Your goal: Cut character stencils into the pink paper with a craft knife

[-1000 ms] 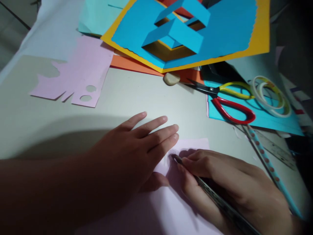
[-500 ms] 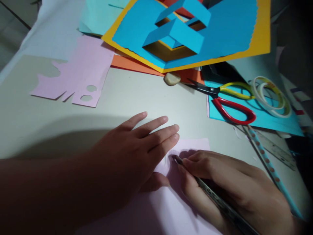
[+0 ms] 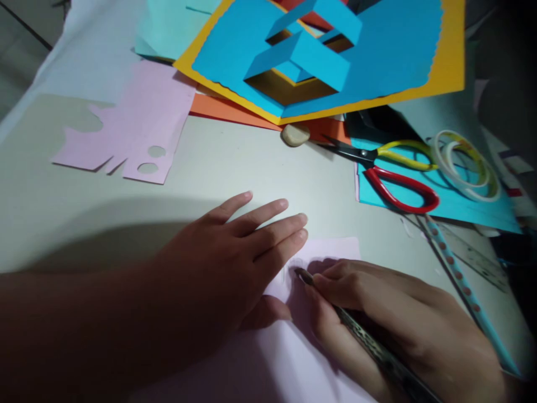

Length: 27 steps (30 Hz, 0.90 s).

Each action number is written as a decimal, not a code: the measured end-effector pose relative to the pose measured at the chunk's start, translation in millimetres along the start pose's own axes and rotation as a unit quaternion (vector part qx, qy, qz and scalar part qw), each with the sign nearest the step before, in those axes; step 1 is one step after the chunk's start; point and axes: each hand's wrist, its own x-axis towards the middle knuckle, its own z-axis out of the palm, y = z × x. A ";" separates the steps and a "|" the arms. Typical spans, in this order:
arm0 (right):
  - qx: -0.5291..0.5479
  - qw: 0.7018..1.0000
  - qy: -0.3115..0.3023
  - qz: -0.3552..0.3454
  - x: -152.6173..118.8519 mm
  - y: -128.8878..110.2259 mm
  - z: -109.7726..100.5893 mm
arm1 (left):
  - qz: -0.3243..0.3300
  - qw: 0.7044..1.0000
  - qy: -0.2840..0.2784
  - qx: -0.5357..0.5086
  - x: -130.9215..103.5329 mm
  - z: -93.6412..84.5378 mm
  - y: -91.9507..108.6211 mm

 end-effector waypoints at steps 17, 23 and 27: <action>0.002 0.999 0.030 -0.019 -1.2 -1.2 6.9 | 0.002 1.000 0.002 -0.003 -1.1 0.1 -1.2; -0.007 1.000 -0.003 0.001 -4.3 0.5 -1.3 | 0.001 1.000 -0.007 -0.002 0.0 0.3 -0.5; -0.004 1.000 -0.017 0.010 -5.4 -0.8 -3.4 | -0.003 1.000 -0.007 -0.003 1.1 -0.5 -1.1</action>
